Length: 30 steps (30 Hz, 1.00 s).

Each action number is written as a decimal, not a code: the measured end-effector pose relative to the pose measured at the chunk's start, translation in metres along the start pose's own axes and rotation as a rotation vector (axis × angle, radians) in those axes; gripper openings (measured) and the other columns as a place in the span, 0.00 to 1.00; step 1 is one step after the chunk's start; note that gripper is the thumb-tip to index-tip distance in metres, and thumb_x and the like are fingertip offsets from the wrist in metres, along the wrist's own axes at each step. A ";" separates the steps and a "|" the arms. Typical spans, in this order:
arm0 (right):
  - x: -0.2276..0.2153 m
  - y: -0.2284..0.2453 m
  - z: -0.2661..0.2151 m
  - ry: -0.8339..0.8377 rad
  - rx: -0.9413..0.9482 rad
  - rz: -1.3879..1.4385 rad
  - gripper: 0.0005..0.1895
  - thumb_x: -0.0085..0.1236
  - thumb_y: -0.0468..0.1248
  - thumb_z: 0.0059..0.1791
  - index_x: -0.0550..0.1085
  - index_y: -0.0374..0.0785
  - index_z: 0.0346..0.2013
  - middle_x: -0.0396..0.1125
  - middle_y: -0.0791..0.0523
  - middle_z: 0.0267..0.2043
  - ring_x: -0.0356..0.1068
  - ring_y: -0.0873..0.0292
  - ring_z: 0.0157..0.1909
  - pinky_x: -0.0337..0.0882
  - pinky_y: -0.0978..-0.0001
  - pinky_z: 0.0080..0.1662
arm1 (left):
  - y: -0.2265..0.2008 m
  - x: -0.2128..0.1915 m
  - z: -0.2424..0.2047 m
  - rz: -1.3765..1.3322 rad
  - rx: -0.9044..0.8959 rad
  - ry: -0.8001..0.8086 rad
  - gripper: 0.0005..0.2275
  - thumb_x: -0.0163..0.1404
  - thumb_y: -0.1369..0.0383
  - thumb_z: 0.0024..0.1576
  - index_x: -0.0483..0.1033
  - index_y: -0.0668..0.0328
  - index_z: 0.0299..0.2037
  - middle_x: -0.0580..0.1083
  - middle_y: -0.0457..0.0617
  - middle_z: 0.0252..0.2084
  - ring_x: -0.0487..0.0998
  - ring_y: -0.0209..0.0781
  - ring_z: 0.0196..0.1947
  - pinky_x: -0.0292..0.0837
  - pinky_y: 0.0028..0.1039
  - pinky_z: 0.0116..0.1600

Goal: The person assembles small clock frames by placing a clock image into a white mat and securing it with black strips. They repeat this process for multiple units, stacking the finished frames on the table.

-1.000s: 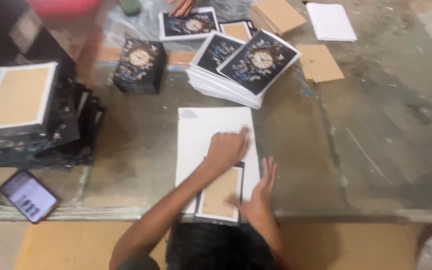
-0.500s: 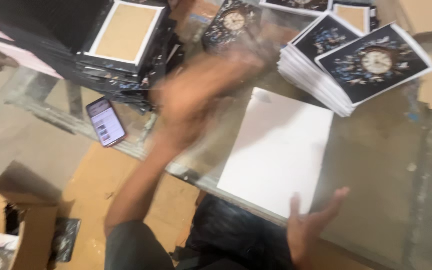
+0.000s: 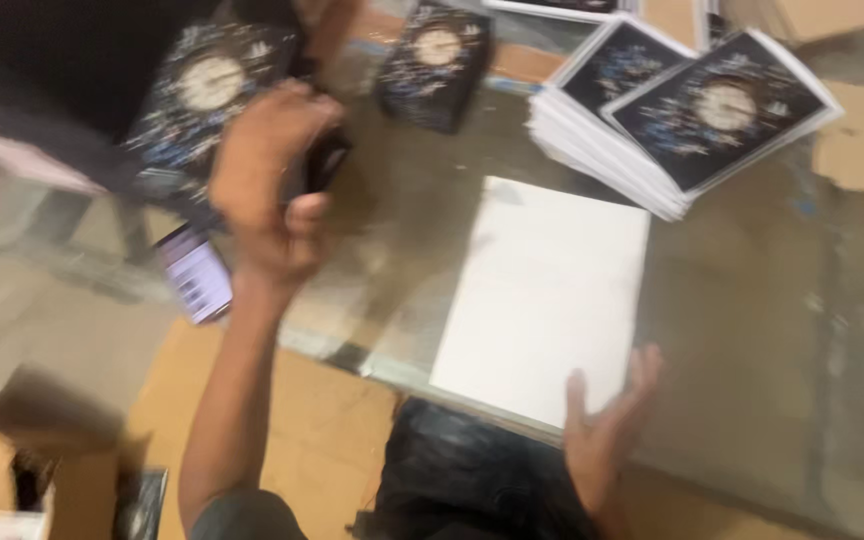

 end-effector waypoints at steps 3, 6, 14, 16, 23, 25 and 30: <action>0.001 0.002 0.002 -0.065 -0.044 -0.006 0.35 0.60 0.39 0.52 0.57 0.26 0.68 0.52 0.39 0.74 0.50 0.35 0.77 0.52 0.44 0.74 | -0.020 0.100 0.014 -0.119 -0.043 0.237 0.11 0.49 0.61 0.70 0.80 0.56 0.54 0.79 0.44 0.56 0.76 0.47 0.65 0.74 0.39 0.68; 0.006 -0.002 0.001 -0.086 -0.047 -0.085 0.34 0.61 0.39 0.51 0.60 0.26 0.66 0.54 0.41 0.72 0.51 0.35 0.75 0.53 0.44 0.72 | -0.054 0.219 0.019 -0.222 0.049 0.420 0.14 0.55 0.61 0.64 0.78 0.59 0.56 0.77 0.51 0.56 0.71 0.55 0.67 0.73 0.43 0.63; 0.001 -0.006 0.005 -0.115 0.034 -0.125 0.27 0.62 0.36 0.48 0.67 0.32 0.59 0.62 0.47 0.68 0.55 0.37 0.72 0.57 0.45 0.69 | -0.129 0.425 0.007 0.096 0.265 0.364 0.28 0.57 0.56 0.45 0.75 0.72 0.50 0.76 0.64 0.52 0.73 0.64 0.57 0.75 0.46 0.52; -0.003 -0.010 -0.002 -0.135 0.020 -0.101 0.25 0.62 0.35 0.47 0.68 0.33 0.58 0.63 0.49 0.67 0.57 0.38 0.71 0.58 0.47 0.69 | -0.136 0.434 0.007 0.233 0.239 0.369 0.12 0.53 0.73 0.54 0.76 0.66 0.48 0.78 0.59 0.52 0.79 0.57 0.55 0.78 0.40 0.53; -0.012 -0.076 -0.012 -0.256 0.233 0.339 0.24 0.59 0.28 0.50 0.67 0.34 0.61 0.64 0.49 0.68 0.63 0.49 0.69 0.60 0.54 0.69 | -0.130 0.309 0.040 -0.122 0.106 0.487 0.08 0.50 0.79 0.52 0.78 0.64 0.40 0.79 0.56 0.36 0.80 0.59 0.30 0.74 0.47 0.31; -0.026 -0.105 0.018 -0.307 0.284 0.514 0.29 0.60 0.32 0.49 0.63 0.36 0.64 0.61 0.51 0.68 0.63 0.52 0.64 0.66 0.55 0.61 | -0.136 0.253 0.053 -0.223 0.096 0.540 0.08 0.51 0.78 0.52 0.79 0.64 0.40 0.79 0.57 0.35 0.79 0.60 0.31 0.72 0.48 0.33; -0.041 -0.128 0.133 0.169 0.495 1.635 0.39 0.57 0.57 0.54 0.62 0.35 0.70 0.60 0.45 0.69 0.69 0.46 0.61 0.71 0.50 0.60 | -0.140 0.190 0.040 -0.553 -0.087 0.969 0.12 0.51 0.73 0.56 0.83 0.57 0.48 0.81 0.54 0.31 0.80 0.45 0.22 0.72 0.37 0.32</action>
Point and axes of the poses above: each hand's wrist, its own z-axis towards the middle knuckle, its own x-axis out of the palm, y = z × x, the point moved 9 cm from there along z, towards the middle knuckle
